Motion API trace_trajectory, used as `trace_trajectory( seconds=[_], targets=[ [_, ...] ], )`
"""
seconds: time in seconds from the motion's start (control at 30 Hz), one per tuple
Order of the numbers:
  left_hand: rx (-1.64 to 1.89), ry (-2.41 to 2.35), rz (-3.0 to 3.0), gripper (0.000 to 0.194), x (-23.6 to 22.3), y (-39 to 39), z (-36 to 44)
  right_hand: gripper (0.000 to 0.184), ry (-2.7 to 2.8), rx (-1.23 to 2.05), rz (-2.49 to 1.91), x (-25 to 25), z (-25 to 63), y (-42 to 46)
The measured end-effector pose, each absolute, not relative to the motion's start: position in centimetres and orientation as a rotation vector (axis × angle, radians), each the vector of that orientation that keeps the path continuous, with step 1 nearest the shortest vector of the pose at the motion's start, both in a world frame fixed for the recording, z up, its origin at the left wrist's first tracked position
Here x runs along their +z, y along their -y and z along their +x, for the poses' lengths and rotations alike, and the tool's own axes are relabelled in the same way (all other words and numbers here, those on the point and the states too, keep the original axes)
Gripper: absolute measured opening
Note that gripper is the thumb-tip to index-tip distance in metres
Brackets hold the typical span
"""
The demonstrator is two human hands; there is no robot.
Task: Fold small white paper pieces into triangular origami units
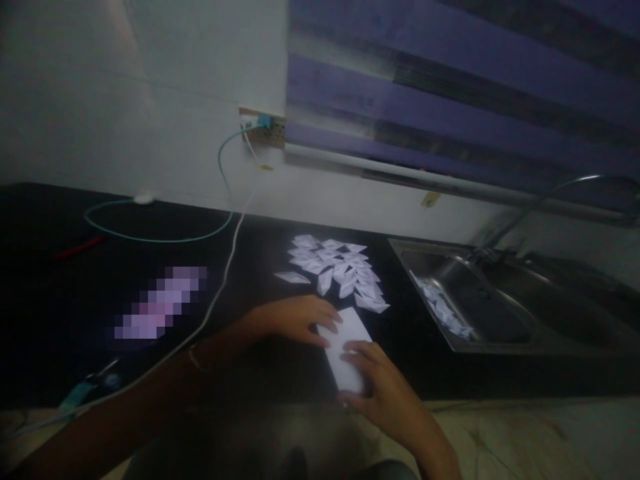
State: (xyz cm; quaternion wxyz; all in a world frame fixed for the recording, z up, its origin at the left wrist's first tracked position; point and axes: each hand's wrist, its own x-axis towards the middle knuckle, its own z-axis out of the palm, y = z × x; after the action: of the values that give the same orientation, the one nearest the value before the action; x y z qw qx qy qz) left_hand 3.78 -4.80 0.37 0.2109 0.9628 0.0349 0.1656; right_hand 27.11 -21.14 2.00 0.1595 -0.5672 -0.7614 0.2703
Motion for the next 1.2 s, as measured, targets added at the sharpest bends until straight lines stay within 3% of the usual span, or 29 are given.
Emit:
trace_trajectory(
  seconds=[0.17, 0.73, 0.9, 1.2],
  targets=[
    [0.449, -0.098, 2.653, 0.038, -0.1, 4.5, 3.7, 0.064, 2.211, 0.841, -1.628, 2.2, 27.5, 21.7],
    [0.488, -0.101, 2.562, 0.034, -0.2, 4.4, 3.9, 0.041, 2.155, 1.012, -1.530, 2.9, 28.2, 20.7],
    [0.506, -0.095, 2.553, 0.034, -0.6, 4.2, 4.0, 0.024, 2.186, 0.997, -1.433, 3.0, 28.2, 21.0],
    [0.475, -0.157, 2.616, 0.033, -0.9, 4.2, 4.2, 0.025, 1.959, 0.899, -1.394, 1.5, 26.8, 21.3]
  ],
)
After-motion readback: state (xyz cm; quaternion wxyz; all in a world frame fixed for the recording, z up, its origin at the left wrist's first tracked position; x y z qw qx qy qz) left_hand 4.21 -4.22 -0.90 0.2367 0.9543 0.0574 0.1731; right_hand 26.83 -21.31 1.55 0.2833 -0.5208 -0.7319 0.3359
